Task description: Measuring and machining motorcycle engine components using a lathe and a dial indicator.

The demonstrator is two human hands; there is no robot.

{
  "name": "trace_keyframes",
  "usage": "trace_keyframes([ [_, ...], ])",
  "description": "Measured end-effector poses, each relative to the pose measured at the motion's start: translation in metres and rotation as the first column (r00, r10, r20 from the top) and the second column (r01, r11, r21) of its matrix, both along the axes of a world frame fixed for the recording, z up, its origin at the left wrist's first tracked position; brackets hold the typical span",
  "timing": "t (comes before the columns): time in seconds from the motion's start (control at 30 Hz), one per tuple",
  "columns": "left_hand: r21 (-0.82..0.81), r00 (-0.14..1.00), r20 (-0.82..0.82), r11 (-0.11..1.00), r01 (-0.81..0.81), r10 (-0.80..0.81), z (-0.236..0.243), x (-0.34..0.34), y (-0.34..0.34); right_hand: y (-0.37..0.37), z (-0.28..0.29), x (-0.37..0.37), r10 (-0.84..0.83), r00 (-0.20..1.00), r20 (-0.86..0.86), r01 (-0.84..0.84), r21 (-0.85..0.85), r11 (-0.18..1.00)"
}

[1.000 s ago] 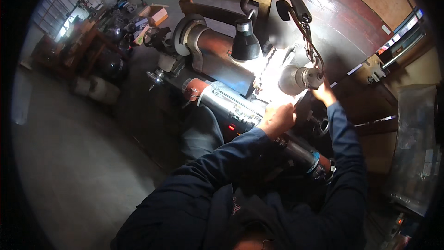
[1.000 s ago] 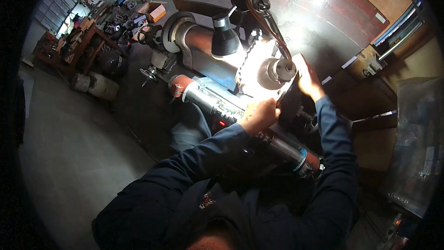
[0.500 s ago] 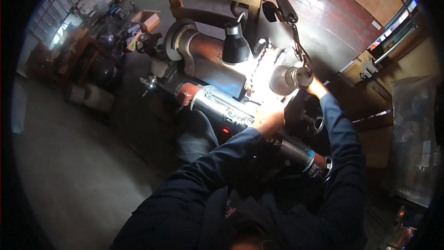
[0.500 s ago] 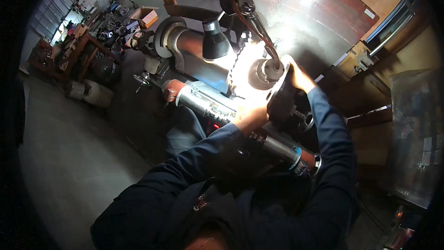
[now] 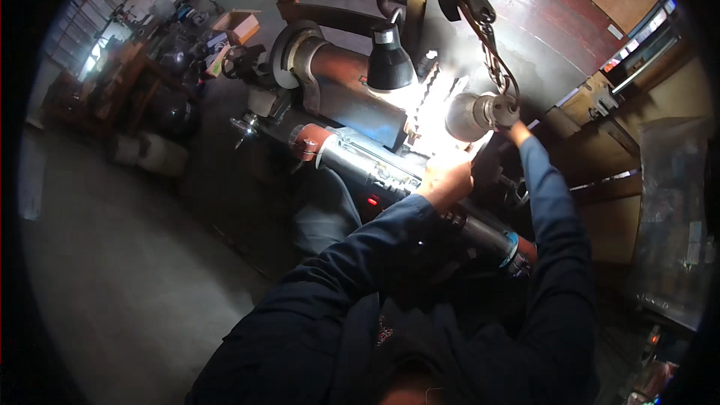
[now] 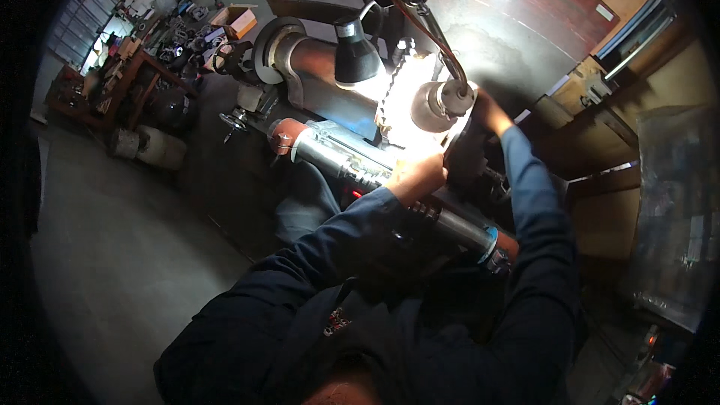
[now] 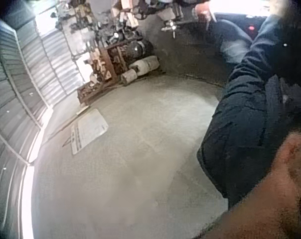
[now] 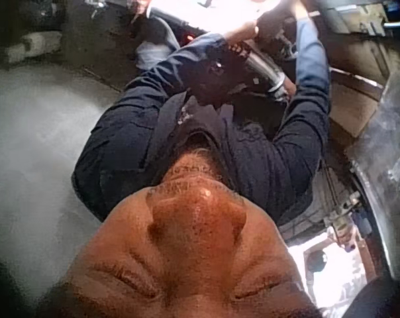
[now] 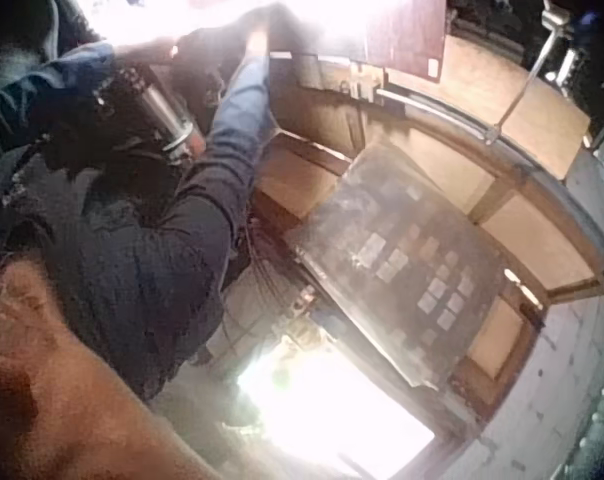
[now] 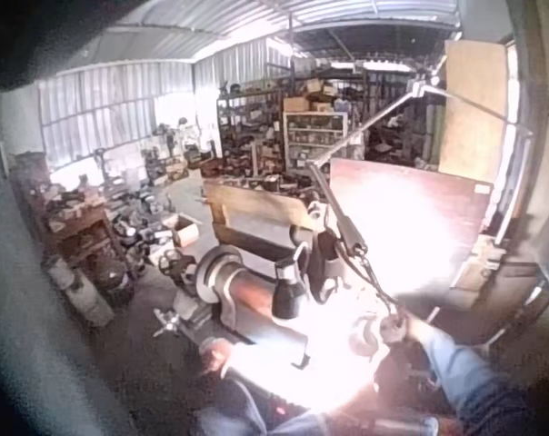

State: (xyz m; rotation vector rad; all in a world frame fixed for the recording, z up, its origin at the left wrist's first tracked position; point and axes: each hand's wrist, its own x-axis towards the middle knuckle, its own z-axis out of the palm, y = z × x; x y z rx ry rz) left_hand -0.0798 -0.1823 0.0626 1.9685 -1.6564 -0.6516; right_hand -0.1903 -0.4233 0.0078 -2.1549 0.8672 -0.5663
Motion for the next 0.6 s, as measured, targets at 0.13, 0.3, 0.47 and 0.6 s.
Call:
trace_keyframes([
  [0.13, -0.293, 0.921, 0.339, 0.908, 0.299, -0.194, -0.109, -0.029, -0.063, -0.021, -0.037, 0.022, -0.269, 0.961, -0.057, 0.275, 0.157, 0.948],
  [0.3, -0.051, 0.933, 0.271, 0.964, 0.260, -0.237, 0.003, -0.021, 0.067, 0.081, 0.022, 0.030, -0.521, 0.780, 0.347, 0.124, 0.730, 0.672],
  [0.47, -0.422, 0.803, 0.100, 0.706, 0.568, -0.587, 0.028, -0.021, 0.165, 0.161, 0.058, 0.010, -0.223, 0.967, 0.124, 0.229, -0.032, 0.973],
  [0.6, -0.332, 0.728, -0.345, 0.803, 0.495, -0.592, 0.003, 0.029, 0.227, 0.198, 0.076, -0.032, 0.071, 0.996, 0.054, -0.089, 0.687, 0.721],
])
